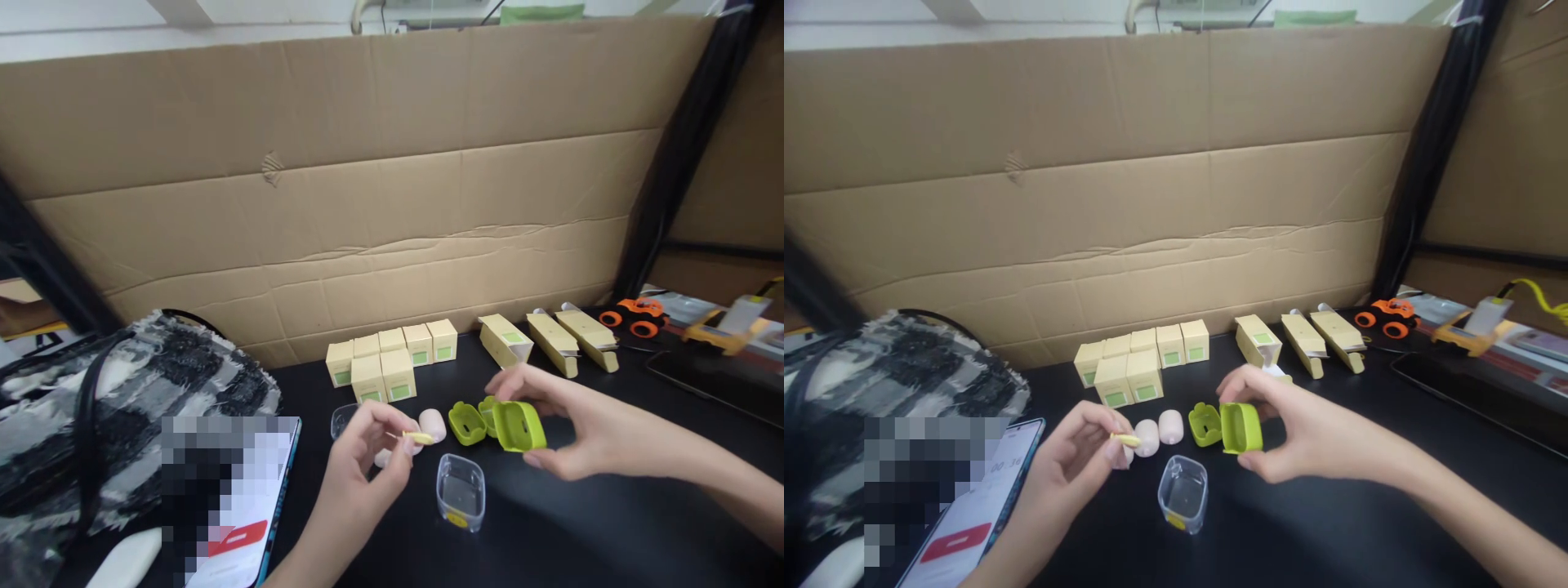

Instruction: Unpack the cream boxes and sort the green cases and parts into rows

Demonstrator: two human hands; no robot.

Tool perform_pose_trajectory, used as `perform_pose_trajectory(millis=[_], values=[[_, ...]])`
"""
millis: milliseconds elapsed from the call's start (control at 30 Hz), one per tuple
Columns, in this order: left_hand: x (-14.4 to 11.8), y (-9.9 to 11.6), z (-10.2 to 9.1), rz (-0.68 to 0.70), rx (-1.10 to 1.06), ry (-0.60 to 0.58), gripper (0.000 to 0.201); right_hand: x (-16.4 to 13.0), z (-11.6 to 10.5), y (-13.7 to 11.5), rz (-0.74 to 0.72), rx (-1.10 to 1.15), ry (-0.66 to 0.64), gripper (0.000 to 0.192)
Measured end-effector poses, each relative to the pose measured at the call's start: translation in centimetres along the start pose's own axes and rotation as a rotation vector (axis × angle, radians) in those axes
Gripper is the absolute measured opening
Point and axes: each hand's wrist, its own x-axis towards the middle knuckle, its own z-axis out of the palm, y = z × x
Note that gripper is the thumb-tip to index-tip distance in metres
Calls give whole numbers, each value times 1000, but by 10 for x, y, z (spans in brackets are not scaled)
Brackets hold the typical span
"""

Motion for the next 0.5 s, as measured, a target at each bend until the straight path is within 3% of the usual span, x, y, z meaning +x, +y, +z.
perform_pose_trajectory(millis=[133, 200, 367, 500], values=[[-9, -5, 7, 53, 378, -381, 12, 0, -9, 4, -20, -164, -27, 36], [-11, -9, 11, 150, 605, -508, 17, 1, -14, 7, -37, -294, 11, 29], [-14, -19, 22, 478, 1026, -606, 19, 4, -34, 23, 24, -491, 97, 20], [-25, -17, 13, 577, 1230, -630, 13, 6, -38, 40, 76, -505, 73, 18]])
